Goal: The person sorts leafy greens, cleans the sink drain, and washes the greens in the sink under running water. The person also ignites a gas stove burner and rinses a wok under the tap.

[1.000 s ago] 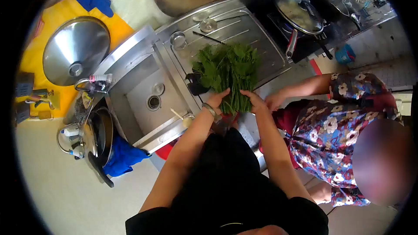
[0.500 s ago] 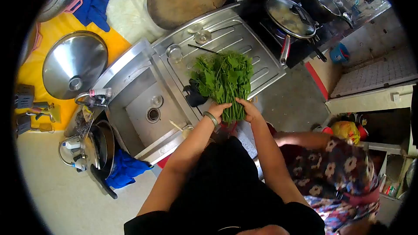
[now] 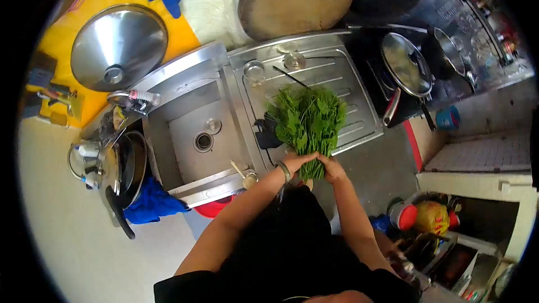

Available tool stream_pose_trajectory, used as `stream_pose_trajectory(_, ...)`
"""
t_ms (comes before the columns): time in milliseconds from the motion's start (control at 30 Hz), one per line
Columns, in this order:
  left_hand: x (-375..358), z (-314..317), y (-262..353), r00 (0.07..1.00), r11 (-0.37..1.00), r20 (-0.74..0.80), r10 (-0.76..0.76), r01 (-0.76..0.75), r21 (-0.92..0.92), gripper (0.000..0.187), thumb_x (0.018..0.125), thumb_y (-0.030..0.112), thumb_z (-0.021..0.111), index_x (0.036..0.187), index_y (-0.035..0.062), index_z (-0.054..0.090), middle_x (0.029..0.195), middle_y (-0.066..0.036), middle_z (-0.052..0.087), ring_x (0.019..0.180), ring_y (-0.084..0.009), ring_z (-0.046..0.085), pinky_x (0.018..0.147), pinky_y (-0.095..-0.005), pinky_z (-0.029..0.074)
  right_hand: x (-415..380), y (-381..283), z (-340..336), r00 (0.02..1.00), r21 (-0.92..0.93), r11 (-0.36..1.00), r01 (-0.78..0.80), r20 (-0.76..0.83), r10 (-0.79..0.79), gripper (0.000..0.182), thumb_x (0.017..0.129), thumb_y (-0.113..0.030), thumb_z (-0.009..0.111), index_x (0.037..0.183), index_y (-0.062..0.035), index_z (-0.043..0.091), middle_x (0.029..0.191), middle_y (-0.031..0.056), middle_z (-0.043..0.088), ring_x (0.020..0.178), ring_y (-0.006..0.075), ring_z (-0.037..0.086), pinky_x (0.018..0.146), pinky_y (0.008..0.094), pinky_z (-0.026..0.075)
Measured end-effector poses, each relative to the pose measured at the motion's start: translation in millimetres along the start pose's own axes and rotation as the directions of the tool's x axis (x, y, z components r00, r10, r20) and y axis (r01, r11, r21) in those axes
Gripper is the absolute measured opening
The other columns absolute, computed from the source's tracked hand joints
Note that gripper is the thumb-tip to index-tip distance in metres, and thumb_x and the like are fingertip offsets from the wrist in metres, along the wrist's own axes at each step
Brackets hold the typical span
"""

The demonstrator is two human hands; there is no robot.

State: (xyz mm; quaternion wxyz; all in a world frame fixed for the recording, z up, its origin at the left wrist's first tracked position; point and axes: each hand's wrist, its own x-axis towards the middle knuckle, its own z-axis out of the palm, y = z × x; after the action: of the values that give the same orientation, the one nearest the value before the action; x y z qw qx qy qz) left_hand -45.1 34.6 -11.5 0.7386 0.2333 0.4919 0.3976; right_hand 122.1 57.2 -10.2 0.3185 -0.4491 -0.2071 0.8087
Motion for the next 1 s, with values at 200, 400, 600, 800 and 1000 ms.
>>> stream_pose_trajectory(200, 17.7, 1.2, -36.1, 0.966, 0.965, 0.024, 0.256, -0.257, 0.057, 0.054, 0.072, 0.014, 0.075, 0.119, 0.0012, 0.051, 0.112, -0.009, 0.059, 0.098, -0.0184, 0.057, 0.086, -0.0328, 0.045, 5.2, -10.1, -19.1, 0.998, -0.225, 0.974, -0.031, 0.044, 0.042, 0.057, 0.08, -0.021, 0.069, 0.125, -0.0027, 0.04, 0.108, 0.007, 0.057, 0.088, 0.0158, 0.059, 0.07, 0.0295, 0.05)
stream_pose_trajectory(400, 12.5, 38.4, -0.3, 0.89, 0.887, -0.109, 0.444, -0.419, 0.192, 0.042, 0.073, 0.006, 0.071, 0.112, 0.0022, 0.055, 0.105, -0.006, 0.062, 0.094, -0.0167, 0.058, 0.083, -0.0319, 0.047, 24.9, -44.6, -39.3, 0.959, -0.203, 0.978, -0.05, 0.264, 0.104, 0.032, 0.079, -0.008, 0.067, 0.109, -0.0009, 0.056, 0.099, 0.0075, 0.062, 0.088, 0.018, 0.06, 0.079, 0.0311, 0.048)
stream_pose_trajectory(600, 12.9, 64.3, 19.2, 0.899, 0.939, -0.283, 0.335, -0.344, 0.017, 0.042, 0.072, 0.001, 0.07, 0.111, 0.001, 0.056, 0.103, -0.006, 0.062, 0.095, -0.0154, 0.058, 0.081, -0.0314, 0.047, 46.3, -85.4, -35.6, 0.936, -0.244, 0.958, -0.15, 0.277, 0.217, 0.053, 0.08, -0.012, 0.068, 0.125, -0.0028, 0.042, 0.118, 0.0092, 0.052, 0.105, 0.0228, 0.053, 0.084, 0.0355, 0.047)
stream_pose_trajectory(800, 11.9, 80.0, 8.5, 0.826, 0.814, -0.362, 0.431, -0.529, -0.238, 0.037, 0.074, -0.003, 0.066, 0.11, 0.0008, 0.057, 0.102, -0.006, 0.063, 0.092, -0.0167, 0.059, 0.081, -0.0306, 0.046, 52.5, -92.1, -33.1, 0.859, -0.287, 0.944, -0.163, 0.43, 0.279, 0.056, 0.08, -0.015, 0.068, 0.127, -0.0031, 0.04, 0.118, 0.008, 0.052, 0.105, 0.0224, 0.052, 0.087, 0.0373, 0.045)
stream_pose_trajectory(1000, 0.9, 69.9, -1.0, 0.762, 0.826, -0.385, 0.52, -0.564, -0.002, 0.04, 0.075, -0.002, 0.066, 0.114, 0.0005, 0.055, 0.107, -0.006, 0.062, 0.097, -0.0165, 0.057, 0.085, -0.0305, 0.045, 60.3, -87.7, -27.8, 0.818, -0.389, 0.916, -0.099, 0.493, 0.298, 0.055, 0.078, -0.017, 0.069, 0.124, -0.0035, 0.044, 0.116, 0.0085, 0.053, 0.105, 0.0225, 0.053, 0.087, 0.0366, 0.043)
